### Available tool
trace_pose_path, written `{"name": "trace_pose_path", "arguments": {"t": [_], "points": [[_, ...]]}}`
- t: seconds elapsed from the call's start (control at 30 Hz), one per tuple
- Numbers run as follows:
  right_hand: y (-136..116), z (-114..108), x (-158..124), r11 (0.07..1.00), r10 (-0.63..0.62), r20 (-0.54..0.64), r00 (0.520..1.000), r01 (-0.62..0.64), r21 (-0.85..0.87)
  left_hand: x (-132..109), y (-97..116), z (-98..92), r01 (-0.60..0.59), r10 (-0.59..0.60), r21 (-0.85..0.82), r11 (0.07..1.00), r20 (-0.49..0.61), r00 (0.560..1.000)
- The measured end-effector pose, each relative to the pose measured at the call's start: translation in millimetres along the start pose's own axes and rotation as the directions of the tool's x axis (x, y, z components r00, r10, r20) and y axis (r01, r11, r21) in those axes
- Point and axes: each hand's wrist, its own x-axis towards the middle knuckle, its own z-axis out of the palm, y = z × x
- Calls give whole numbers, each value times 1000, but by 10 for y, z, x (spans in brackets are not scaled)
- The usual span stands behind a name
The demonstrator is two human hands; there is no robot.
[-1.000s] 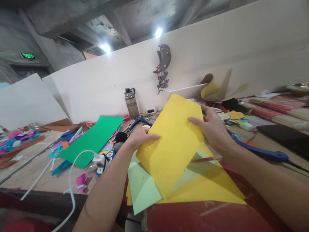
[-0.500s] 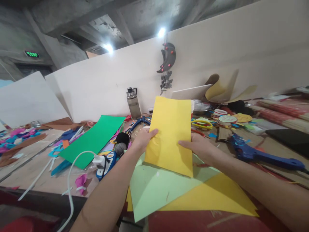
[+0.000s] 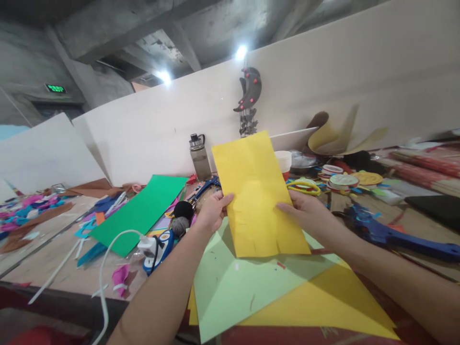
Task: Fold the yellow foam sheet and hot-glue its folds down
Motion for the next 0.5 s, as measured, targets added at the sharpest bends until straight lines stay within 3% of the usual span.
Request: {"name": "trace_pose_path", "arguments": {"t": [0.2,0.33,0.43,0.5], "points": [[0,-15,14,996,59,-24,998,-61,-58,-35,60,60,-56,39,-130,990,-135,990],[-55,-98,17,997,39,36,999,-36,-67,-36,176,-19,-25,2,-181,983,-122,993],[-151,-184,3,983,2,75,997,12,-184,-2,243,-133,-67,44,-163,984,-139,989],[-195,-243,3,949,-65,11,998,65,-307,18,262,-193,-56,35,-119,991,-177,984]]}}
